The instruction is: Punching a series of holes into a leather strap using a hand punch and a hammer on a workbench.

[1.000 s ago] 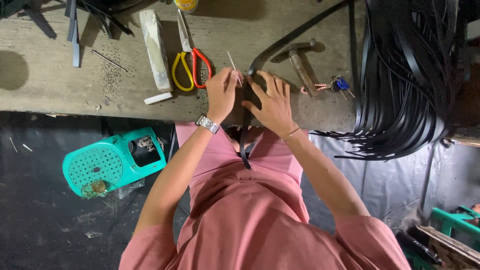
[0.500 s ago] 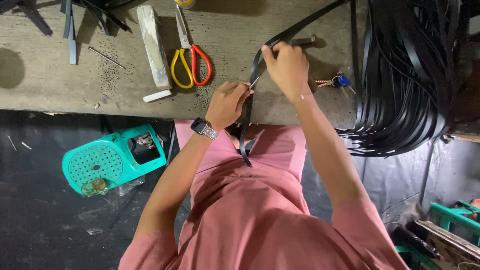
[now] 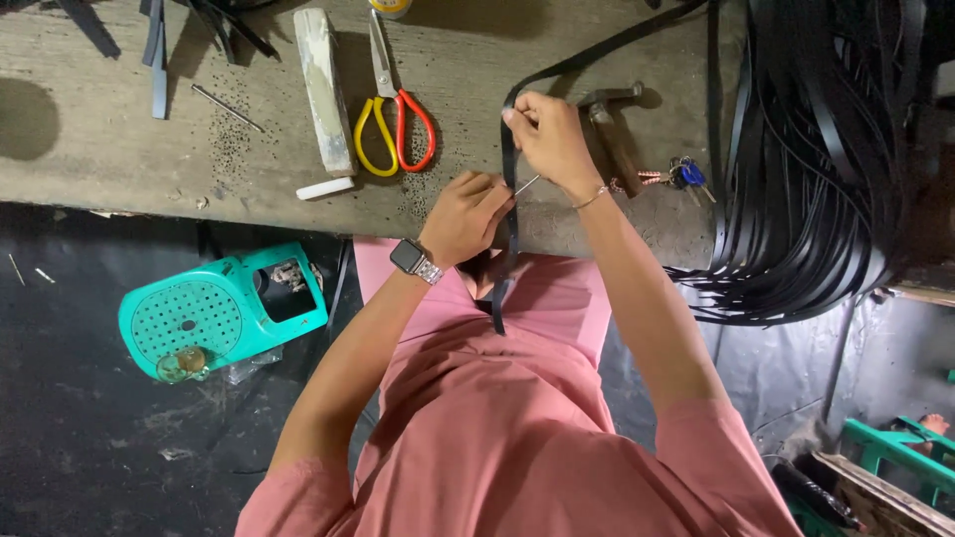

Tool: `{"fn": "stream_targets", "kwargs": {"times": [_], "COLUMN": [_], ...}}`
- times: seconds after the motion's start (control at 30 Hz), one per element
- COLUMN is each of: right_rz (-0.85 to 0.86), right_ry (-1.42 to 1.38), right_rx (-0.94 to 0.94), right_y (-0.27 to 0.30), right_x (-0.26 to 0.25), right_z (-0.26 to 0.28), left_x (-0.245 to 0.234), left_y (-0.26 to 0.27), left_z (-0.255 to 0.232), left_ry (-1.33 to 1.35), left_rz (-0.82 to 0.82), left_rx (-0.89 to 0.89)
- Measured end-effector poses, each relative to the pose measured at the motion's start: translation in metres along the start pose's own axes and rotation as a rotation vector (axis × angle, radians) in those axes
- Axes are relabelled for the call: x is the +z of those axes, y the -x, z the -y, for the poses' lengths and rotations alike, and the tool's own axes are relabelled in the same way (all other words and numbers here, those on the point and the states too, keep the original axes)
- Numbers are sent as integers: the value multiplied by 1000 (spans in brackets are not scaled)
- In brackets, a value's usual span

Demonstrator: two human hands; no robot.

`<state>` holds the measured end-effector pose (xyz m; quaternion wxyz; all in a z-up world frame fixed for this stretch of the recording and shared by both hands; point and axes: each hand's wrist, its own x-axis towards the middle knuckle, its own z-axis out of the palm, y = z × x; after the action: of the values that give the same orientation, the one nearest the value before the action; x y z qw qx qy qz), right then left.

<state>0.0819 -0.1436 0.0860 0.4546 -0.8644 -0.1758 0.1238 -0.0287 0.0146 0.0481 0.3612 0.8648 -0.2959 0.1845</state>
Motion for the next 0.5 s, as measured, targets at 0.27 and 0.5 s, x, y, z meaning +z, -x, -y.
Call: {"fn": "stream_targets", "kwargs": {"times": [0.27,0.5], "right_rz": [-148,-240], "right_ry": [482,621], "right_rx": [-342,-520], "right_y": [42,71], "right_x": [6,1], "right_z": [-10,-22], "left_x": [-3,9], "left_y": [-1,6], "left_z": [-2,8], "left_ry": [41,73], "left_rz": [-34,-87], "left_rx": [35,53]}}
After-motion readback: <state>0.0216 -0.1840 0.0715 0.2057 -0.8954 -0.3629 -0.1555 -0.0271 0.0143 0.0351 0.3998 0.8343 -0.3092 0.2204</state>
